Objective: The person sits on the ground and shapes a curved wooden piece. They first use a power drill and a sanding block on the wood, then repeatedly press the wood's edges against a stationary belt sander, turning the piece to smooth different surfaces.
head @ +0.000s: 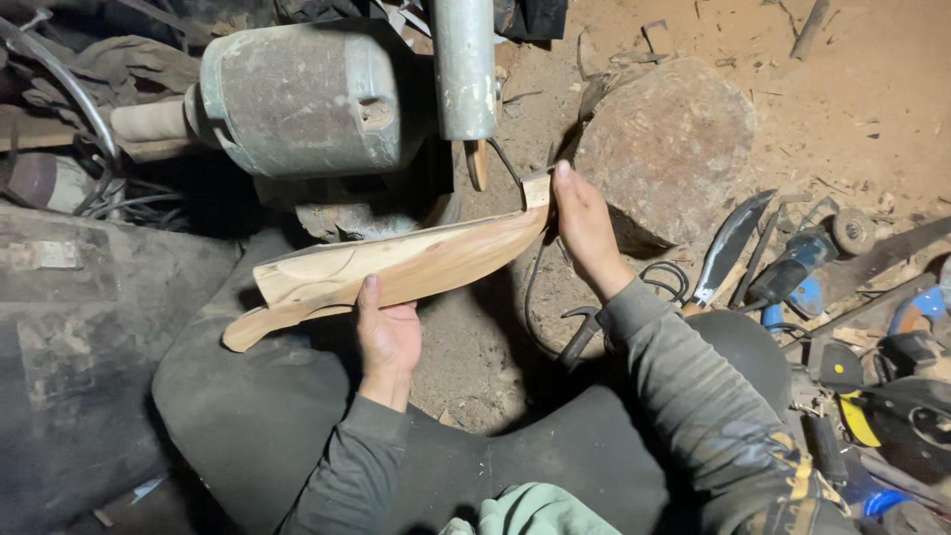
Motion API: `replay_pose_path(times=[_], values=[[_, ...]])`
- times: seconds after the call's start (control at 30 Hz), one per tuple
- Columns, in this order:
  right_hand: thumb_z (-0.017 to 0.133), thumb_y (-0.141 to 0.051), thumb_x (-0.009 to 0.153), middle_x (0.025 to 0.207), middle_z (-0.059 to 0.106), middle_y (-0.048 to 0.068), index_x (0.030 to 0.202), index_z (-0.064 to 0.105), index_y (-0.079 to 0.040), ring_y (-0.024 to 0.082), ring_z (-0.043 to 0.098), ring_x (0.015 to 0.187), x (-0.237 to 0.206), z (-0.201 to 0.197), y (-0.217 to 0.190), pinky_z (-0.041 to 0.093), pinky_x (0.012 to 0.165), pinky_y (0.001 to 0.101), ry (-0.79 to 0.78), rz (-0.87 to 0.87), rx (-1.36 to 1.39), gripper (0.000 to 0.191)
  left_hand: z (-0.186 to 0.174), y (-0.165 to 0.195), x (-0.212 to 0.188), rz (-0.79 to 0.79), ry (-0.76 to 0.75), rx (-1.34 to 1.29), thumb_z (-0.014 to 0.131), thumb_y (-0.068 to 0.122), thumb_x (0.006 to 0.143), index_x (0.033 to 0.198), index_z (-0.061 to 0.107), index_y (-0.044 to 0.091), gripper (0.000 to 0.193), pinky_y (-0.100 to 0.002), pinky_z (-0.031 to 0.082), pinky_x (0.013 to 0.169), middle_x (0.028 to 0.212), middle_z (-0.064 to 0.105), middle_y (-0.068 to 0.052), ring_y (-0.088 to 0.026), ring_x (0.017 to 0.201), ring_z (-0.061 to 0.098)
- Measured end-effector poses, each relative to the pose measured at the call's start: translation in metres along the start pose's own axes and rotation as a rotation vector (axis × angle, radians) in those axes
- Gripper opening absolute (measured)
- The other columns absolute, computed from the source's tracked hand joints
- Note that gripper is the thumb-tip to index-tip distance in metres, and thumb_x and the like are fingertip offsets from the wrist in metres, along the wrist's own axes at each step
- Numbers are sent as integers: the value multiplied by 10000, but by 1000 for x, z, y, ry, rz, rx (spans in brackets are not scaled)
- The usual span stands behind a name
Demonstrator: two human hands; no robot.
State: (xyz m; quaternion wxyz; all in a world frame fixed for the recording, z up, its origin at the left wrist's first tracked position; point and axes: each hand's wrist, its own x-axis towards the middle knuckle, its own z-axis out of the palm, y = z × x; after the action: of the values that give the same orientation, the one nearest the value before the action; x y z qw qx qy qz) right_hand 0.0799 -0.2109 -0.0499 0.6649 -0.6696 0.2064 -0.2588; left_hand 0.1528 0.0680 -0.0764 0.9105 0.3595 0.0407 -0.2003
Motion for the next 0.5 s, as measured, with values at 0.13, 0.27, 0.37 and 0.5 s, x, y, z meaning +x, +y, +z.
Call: replay_pose_path(times=[0.13,0.27,0.37,0.5], values=[[397,-405,1136,841,570,45,1001,581,-49,142,532,780,18,10,-3,480,712,353,-60,44,-207,423,-2,20,10,131,-20,29,773,279,884,1444,505,94,648,-501,402,1184,1429,568,-68,-253,1359,528],[373,-373,1187,834,577,156,984,540,-8,292,540,740,23,18,-8,469,728,413,-39,-241,-453,450,-3,25,17,155,-20,35,775,267,893,1446,511,92,637,-488,418,1183,1430,574,-58,-241,1358,536],[373,-353,1181,827,562,195,980,531,6,352,526,729,28,24,-8,448,692,438,31,-313,-495,441,-4,22,21,144,-22,12,770,273,909,1449,515,87,626,-483,408,1196,1433,578,-62,-241,1366,532],[357,-343,1189,799,536,203,965,512,9,331,503,716,35,30,-8,432,682,447,6,-314,-498,445,-5,24,25,138,-29,30,760,287,914,1450,515,84,623,-486,401,1195,1427,583,-67,-240,1362,535]])
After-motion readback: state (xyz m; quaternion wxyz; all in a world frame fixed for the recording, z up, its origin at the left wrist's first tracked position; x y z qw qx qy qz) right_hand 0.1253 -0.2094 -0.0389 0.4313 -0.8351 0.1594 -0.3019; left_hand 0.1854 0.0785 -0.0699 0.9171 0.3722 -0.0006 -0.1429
